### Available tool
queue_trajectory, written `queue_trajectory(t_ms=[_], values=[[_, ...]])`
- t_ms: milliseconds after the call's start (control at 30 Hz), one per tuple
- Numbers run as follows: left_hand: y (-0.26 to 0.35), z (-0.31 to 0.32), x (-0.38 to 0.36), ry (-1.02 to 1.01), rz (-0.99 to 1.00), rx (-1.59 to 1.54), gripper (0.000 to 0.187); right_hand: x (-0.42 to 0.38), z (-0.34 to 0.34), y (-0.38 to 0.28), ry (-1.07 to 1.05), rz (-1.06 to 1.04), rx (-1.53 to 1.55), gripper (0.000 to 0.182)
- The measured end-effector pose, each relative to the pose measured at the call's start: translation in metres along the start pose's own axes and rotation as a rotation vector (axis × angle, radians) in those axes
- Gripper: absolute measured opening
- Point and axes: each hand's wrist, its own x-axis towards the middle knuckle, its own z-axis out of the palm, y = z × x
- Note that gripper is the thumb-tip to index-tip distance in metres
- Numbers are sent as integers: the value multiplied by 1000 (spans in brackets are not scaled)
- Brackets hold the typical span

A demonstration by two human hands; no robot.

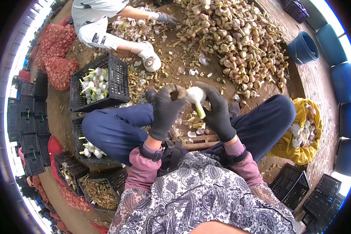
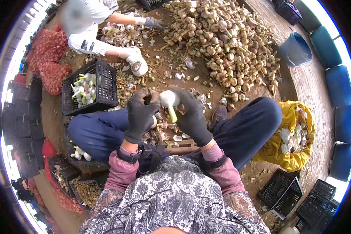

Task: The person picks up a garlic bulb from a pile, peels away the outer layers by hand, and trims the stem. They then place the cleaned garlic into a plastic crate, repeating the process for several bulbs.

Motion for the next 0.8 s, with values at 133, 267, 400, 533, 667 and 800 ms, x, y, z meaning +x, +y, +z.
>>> queue_trajectory(t_ms=[133,267,400,533,667,800], values=[[-20,0,-11,-80,-267,-572,7,-1,2,-19,187,153,740,51],[-36,16,-3,-195,-277,-582,31,12,1,-6,161,321,1109,51],[-14,-12,10,-131,-57,-311,54,22,15,4,46,307,618,54],[-19,-20,13,-73,-56,-571,54,24,41,11,-62,265,281,56],[-117,-15,2,-72,-138,-685,29,29,29,6,15,457,526,38],[-107,-14,-11,15,273,-298,23,23,38,-10,3,414,467,34]])
